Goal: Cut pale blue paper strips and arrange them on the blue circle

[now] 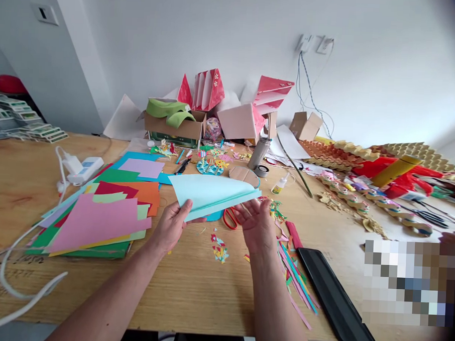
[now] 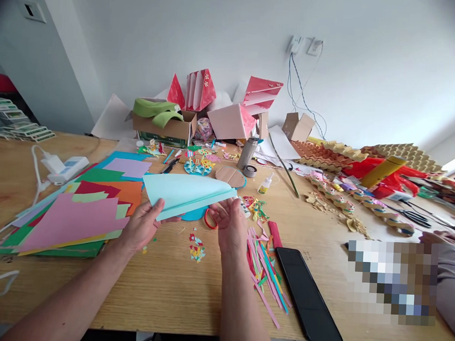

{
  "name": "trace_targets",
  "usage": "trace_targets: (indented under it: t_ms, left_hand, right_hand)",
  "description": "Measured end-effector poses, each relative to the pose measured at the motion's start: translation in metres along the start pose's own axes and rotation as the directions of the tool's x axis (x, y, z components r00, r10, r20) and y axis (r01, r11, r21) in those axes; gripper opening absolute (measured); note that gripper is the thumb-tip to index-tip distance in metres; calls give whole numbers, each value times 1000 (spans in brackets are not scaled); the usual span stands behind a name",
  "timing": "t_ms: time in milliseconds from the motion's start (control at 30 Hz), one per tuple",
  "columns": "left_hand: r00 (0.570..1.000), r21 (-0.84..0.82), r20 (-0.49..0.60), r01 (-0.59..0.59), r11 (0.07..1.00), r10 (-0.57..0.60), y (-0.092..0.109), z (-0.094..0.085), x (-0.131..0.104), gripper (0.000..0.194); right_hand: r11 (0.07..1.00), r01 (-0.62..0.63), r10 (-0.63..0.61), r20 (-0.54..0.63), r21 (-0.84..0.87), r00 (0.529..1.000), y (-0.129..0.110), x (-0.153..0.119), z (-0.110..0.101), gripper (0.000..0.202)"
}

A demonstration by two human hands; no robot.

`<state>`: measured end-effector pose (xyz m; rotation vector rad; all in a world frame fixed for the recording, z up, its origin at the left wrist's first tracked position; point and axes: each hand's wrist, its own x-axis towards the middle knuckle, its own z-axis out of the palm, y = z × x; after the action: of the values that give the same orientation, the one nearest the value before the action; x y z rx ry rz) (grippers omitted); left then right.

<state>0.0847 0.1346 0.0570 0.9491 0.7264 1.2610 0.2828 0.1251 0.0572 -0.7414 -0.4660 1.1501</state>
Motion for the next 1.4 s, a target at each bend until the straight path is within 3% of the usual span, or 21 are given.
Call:
trace_targets:
  t_ms: [133, 233, 433, 567, 767, 900, 1067, 1233, 1400]
  left_hand:
    - [992, 248, 16, -126, 961, 126, -3, -3, -4, 33]
    - [988, 306, 30, -156, 939, 154, -6, -7, -2, 38]
    - [990, -64, -96, -114, 991, 107, -7, -6, 5, 35]
    - [994, -222, -102, -65, 973, 43, -3, -4, 4, 37]
    - [987, -307, -159, -39, 951, -11, 6, -2, 4, 40]
    - [989, -334, -144, -12, 942, -38, 7, -2, 5, 39]
    - [992, -290, -124, -29, 957, -7, 3, 0, 2, 38]
    - [996, -279, -86, -41, 960, 17, -3, 0, 2, 38]
    - [998, -378, -56, 17, 926, -42, -4, -3, 4, 39]
  right_hand:
    - [988, -77, 87, 72, -133, 994, 9, -9, 6, 41]
    - [982, -93, 104, 55, -164, 993, 10, -12, 8, 34]
    - [981, -63, 80, 93, -182, 992, 8, -12, 10, 26]
    - [980, -18, 34, 74, -199, 997, 8, -12, 10, 21]
    - [975, 42, -37, 28, -219, 999, 4, -11, 8, 23]
    - [990, 47, -38, 71, -133, 997, 3, -13, 14, 32]
    - [1000, 27, -27, 4, -13, 1000, 2, -18, 23, 58]
    - [984, 159, -161, -15, -86, 987, 7, -21, 25, 35]
    - [981, 190, -192, -69, -31, 979, 5, -22, 22, 32]
